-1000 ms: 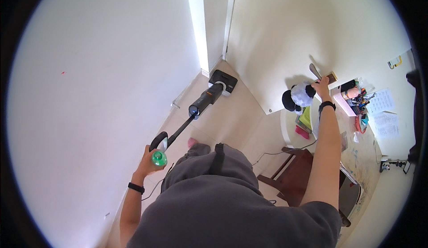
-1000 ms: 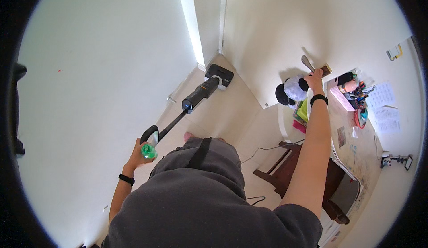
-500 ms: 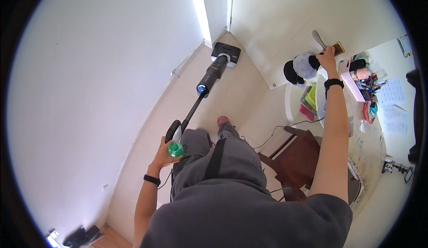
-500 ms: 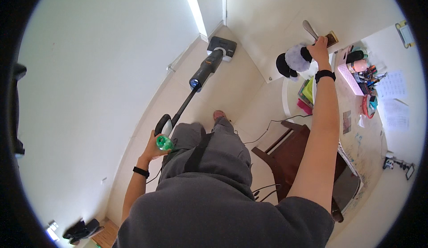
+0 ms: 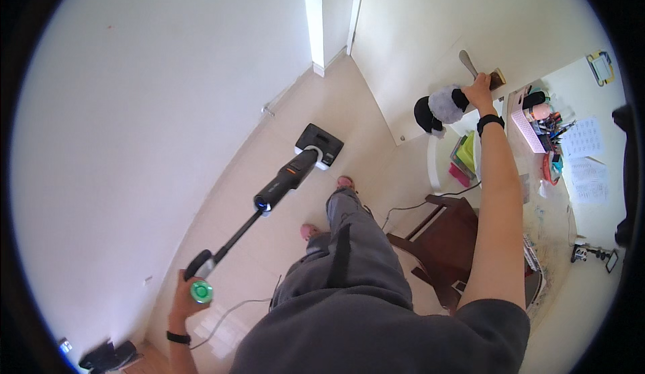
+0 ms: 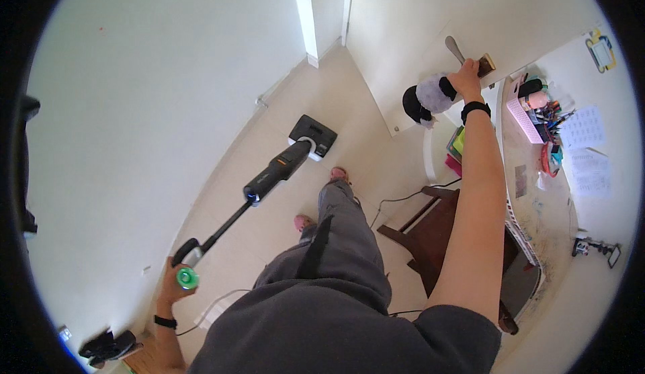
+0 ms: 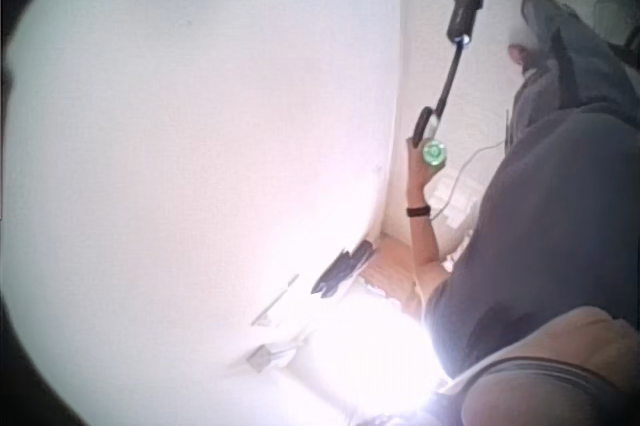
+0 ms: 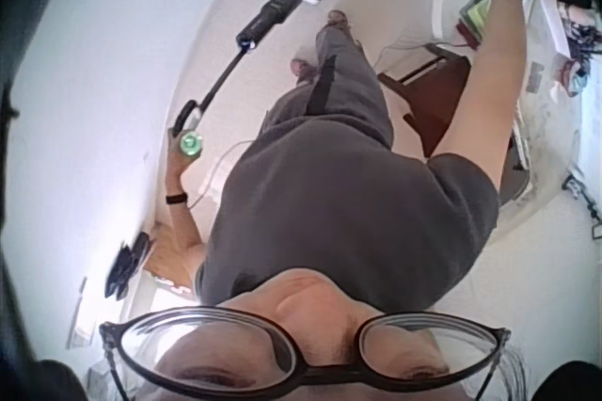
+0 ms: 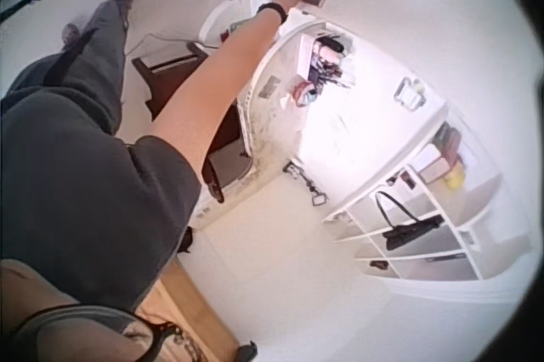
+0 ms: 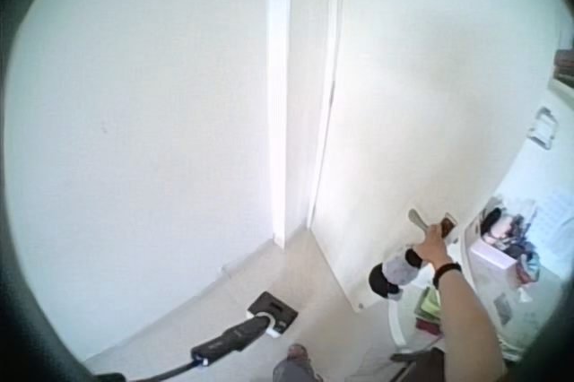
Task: The person vacuums the floor in a room, moving two wooden chairs aside to reach the area underneath. They continue vacuuming around the room and a doorway mat, then walk toward another room.
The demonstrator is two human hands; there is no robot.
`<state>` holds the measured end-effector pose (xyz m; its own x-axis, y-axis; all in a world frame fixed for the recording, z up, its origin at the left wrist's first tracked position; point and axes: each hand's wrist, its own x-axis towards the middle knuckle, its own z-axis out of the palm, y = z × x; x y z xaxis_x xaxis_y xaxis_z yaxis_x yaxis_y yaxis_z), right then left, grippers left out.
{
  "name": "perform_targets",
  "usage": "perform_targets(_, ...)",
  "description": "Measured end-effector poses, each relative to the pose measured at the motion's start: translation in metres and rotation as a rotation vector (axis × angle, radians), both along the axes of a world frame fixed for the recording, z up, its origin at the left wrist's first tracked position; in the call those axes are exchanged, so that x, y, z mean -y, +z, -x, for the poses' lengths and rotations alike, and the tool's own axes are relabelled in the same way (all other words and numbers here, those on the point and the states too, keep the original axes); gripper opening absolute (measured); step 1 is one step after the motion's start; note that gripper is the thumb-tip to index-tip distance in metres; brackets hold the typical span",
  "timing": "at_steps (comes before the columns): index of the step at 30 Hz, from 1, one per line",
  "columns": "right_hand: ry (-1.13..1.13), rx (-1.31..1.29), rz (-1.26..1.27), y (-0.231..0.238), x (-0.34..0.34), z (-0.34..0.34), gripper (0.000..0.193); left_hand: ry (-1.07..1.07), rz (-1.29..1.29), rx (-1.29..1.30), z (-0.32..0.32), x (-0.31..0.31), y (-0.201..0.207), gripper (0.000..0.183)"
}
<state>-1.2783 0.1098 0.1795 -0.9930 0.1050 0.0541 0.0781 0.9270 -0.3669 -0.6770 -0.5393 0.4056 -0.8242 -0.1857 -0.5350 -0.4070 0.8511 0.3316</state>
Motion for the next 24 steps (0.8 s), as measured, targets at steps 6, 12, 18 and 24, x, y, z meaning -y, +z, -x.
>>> perform_targets(6, 0.021, 0.029, -0.055, -0.002, -0.009, 0.001, 0.058, -0.024, 0.098, -0.012, -0.004, 0.023, 0.020, 0.050)
perform_targets(12, -0.012, -0.066, -0.008, -0.012, -0.022, 0.018, 0.050, 0.001, 0.139, -0.086, -0.003, 0.022, -0.010, 0.050)
perform_targets(18, 0.026, -0.002, -0.034, -0.005, -0.023, 0.034, 0.063, 0.005, 0.103, -0.192, 0.003, 0.014, -0.049, 0.051)
perform_targets(24, 0.007, 0.007, -0.068, -0.015, -0.036, 0.050, 0.071, -0.111, -0.169, -0.170, 0.065, -0.043, -0.169, 0.055)
